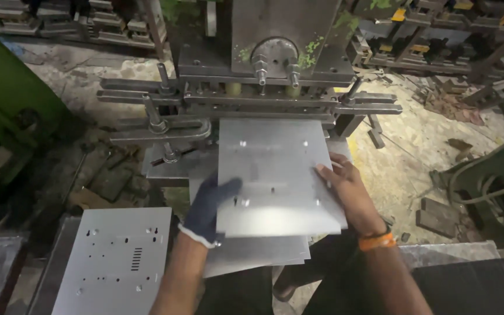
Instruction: Operating a manual or hydraulic press to stamp metal sheets and stacking the finished parts.
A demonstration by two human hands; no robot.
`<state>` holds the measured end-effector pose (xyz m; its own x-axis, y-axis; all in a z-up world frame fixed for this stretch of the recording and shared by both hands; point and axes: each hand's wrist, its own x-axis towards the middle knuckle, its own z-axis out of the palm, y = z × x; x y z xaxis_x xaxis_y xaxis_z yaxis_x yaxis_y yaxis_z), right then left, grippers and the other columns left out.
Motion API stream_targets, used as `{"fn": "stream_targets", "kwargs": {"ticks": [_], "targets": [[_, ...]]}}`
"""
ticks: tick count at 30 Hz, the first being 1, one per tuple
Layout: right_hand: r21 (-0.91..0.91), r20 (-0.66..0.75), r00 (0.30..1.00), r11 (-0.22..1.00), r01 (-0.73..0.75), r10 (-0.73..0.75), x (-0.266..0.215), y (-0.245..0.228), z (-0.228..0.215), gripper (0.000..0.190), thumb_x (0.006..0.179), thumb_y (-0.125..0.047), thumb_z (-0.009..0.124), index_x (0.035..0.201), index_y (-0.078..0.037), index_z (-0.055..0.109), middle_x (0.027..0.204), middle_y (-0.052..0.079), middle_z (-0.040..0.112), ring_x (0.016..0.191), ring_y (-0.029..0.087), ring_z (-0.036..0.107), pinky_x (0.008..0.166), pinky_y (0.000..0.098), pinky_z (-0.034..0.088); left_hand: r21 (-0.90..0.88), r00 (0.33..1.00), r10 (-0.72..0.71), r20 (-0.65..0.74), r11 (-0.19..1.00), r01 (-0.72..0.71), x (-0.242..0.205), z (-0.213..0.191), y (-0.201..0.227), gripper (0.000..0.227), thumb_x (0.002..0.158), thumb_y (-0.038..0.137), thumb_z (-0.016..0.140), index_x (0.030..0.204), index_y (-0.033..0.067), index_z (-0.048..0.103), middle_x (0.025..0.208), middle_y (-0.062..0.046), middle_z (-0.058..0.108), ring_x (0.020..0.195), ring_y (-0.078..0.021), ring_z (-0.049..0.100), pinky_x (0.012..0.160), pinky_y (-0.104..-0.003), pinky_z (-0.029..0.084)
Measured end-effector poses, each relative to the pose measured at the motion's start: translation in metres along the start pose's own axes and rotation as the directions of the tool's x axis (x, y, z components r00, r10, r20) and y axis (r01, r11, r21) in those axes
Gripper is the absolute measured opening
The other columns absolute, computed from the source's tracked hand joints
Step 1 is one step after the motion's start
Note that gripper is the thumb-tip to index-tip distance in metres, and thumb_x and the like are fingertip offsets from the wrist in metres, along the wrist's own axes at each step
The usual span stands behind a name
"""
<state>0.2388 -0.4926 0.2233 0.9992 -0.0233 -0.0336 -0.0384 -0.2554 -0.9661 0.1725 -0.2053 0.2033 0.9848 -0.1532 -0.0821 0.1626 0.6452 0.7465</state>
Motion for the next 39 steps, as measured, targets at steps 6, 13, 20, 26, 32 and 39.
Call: {"fn": "stream_targets", "kwargs": {"ticks": [6, 13, 20, 26, 32, 39], "targets": [[0.342, 0.13, 0.991, 0.938, -0.061, 0.017, 0.048, 0.005, 0.012, 0.047, 0.092, -0.013, 0.065, 0.133, 0.008, 0.06, 0.116, 0.013, 0.07, 0.091, 0.016, 0.067, 0.079, 0.0283, 0.053, -0.031, 0.988, 0.001, -0.157, 0.999, -0.006, 0.076, -0.035, -0.004, 0.037, 0.083, 0.019, 0.075, 0.118, 0.0045, 0.072, 0.104, -0.009, 0.074, 0.091, -0.0232, 0.071, 0.082, -0.041, 0.057], [0.248, 0.091, 0.995, 0.969, 0.017, -0.041, 0.064, 0.024, 0.022, 0.037, 0.092, -0.015, 0.067, 0.125, 0.003, 0.069, 0.111, 0.006, 0.07, 0.094, 0.013, 0.065, 0.081, 0.0264, 0.052, 0.215, 0.954, 0.058, -0.295, 0.977, 0.007, 0.098, -0.066, -0.012, 0.04, 0.088, 0.03, 0.076, 0.118, 0.0041, 0.074, 0.102, -0.004, 0.073, 0.085, -0.015, 0.067, 0.073, -0.033, 0.056], [0.216, 0.042, 0.999, 0.976, 0.015, -0.025, 0.069, 0.031, 0.024, 0.03, 0.089, -0.016, 0.073, 0.113, 0.002, 0.065, 0.101, 0.004, 0.066, 0.09, 0.012, 0.063, 0.079, 0.0271, 0.051, -0.09, 0.902, 0.204, -0.381, 0.962, -0.256, 0.055, -0.062, -0.013, 0.025, 0.096, 0.03, 0.076, 0.111, 0.0097, 0.072, 0.097, -0.003, 0.071, 0.084, -0.0145, 0.066, 0.071, -0.032, 0.054], [0.234, 0.056, 0.998, 0.972, 0.007, -0.021, 0.063, 0.032, 0.025, 0.038, 0.088, -0.017, 0.072, 0.12, 0.001, 0.065, 0.103, 0.003, 0.069, 0.088, 0.011, 0.062, 0.076, 0.0256, 0.048, 0.109, 0.736, 0.335, -0.588, 0.935, -0.338, 0.008, -0.113, -0.018, 0.024, 0.094, 0.027, 0.071, 0.109, 0.0091, 0.077, 0.097, -0.007, 0.076, 0.081, -0.0173, 0.071, 0.069, -0.032, 0.057], [0.319, 0.102, 0.992, 0.947, 0.034, -0.07, 0.05, 0.019, 0.029, 0.047, 0.09, -0.014, 0.069, 0.132, 0.004, 0.06, 0.107, 0.004, 0.069, 0.09, 0.012, 0.062, 0.078, 0.0261, 0.048, 0.939, 0.538, 0.812, -0.225, 0.032, 0.343, -0.007, -0.193, -0.031, 0.024, 0.102, 0.033, 0.068, 0.107, 0.0106, 0.076, 0.099, -0.014, 0.076, 0.091, -0.0294, 0.073, 0.079, -0.043, 0.056], [0.284, 0.096, 0.994, 0.956, -0.07, 0.044, 0.015, 0.019, 0.018, 0.051, 0.093, -0.011, 0.062, 0.14, 0.006, 0.056, 0.116, 0.009, 0.07, 0.096, 0.013, 0.065, 0.086, 0.0261, 0.05, 0.778, 0.917, 0.39, -0.085, -0.549, 0.306, -0.006, -0.216, -0.031, 0.054, 0.066, 0.068, 0.075, 0.093, 0.0211, 0.08, 0.102, -0.012, 0.074, 0.108, -0.035, 0.066, 0.107, -0.064, 0.034]]}}
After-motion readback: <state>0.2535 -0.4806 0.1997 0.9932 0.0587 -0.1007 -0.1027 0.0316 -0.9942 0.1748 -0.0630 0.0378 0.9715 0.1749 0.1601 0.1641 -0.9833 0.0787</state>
